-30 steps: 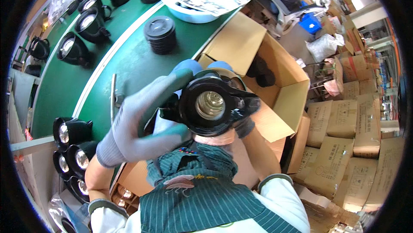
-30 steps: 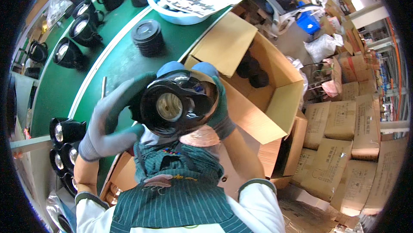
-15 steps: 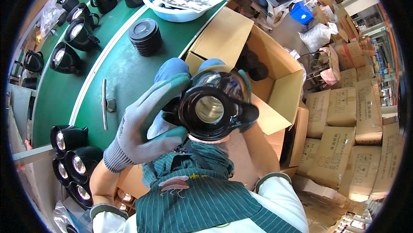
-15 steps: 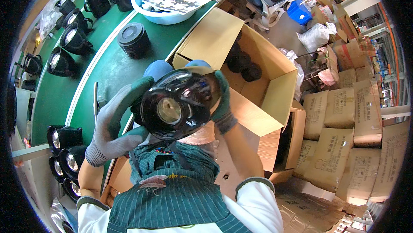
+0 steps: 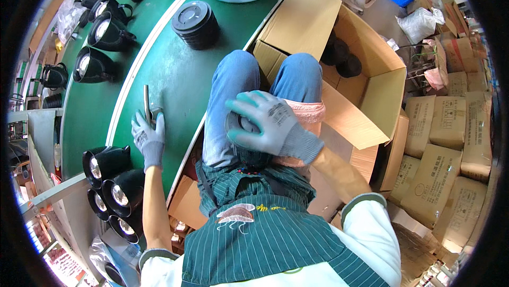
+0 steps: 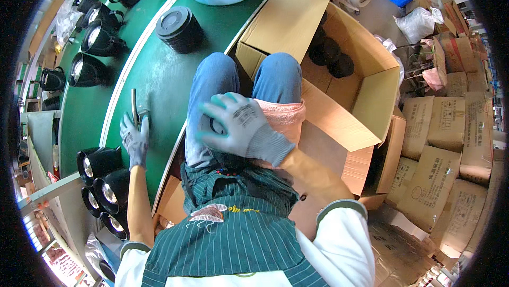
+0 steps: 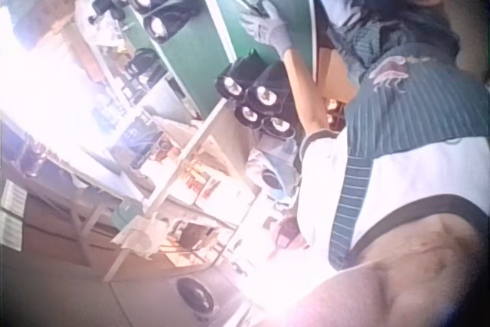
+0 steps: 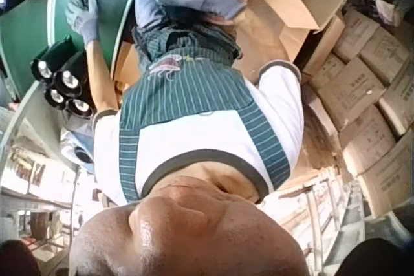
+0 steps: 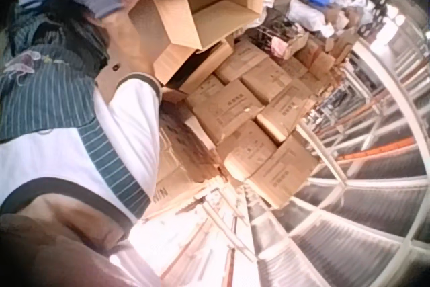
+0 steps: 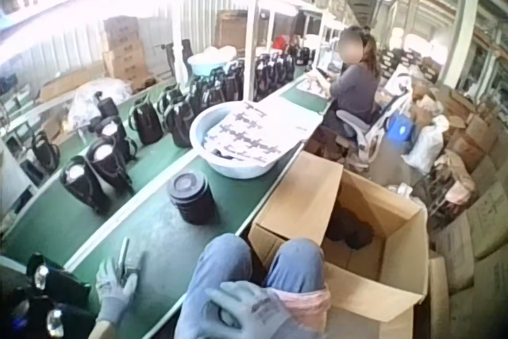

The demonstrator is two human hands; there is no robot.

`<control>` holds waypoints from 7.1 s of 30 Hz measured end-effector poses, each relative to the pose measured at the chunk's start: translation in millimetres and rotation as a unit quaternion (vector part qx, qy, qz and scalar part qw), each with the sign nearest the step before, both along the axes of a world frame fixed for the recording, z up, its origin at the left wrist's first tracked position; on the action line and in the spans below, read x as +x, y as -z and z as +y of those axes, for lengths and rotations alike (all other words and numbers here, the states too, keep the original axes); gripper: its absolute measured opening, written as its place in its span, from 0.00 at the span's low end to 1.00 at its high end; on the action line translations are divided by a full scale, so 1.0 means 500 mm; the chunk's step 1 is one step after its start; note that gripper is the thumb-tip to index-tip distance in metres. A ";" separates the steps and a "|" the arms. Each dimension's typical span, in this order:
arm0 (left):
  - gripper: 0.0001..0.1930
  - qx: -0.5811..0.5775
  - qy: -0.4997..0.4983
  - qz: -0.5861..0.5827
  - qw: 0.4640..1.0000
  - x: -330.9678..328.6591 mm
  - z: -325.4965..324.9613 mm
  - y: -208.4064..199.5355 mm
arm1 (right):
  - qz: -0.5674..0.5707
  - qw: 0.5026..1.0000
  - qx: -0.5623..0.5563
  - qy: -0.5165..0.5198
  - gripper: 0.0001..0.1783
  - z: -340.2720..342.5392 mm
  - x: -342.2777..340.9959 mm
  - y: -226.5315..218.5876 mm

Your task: The person assembles black kettles by inserting a metal rod into the base, attaching the main body, and securing the lid. The person handles each kettle one at a time, repeating the process for multiple units.

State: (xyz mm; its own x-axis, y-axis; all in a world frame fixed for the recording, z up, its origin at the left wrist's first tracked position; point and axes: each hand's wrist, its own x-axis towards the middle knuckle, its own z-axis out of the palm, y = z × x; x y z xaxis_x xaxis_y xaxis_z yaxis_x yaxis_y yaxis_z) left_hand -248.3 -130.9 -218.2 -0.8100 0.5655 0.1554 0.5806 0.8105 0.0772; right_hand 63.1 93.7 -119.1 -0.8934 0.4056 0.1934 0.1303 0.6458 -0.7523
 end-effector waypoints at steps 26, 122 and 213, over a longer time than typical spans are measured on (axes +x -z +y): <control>0.32 -0.158 0.390 -0.178 0.890 0.364 0.254 -0.400 | 0.209 0.774 -0.598 -0.005 0.30 0.109 -0.018 0.128; 0.21 0.357 0.330 -0.470 0.737 0.304 0.177 -0.258 | 0.267 0.767 -0.558 0.173 0.54 -0.043 0.031 0.070; 0.18 0.252 -0.336 0.338 0.842 0.329 -0.908 -0.593 | -0.171 0.452 -0.868 -0.112 0.43 -0.342 -0.180 0.004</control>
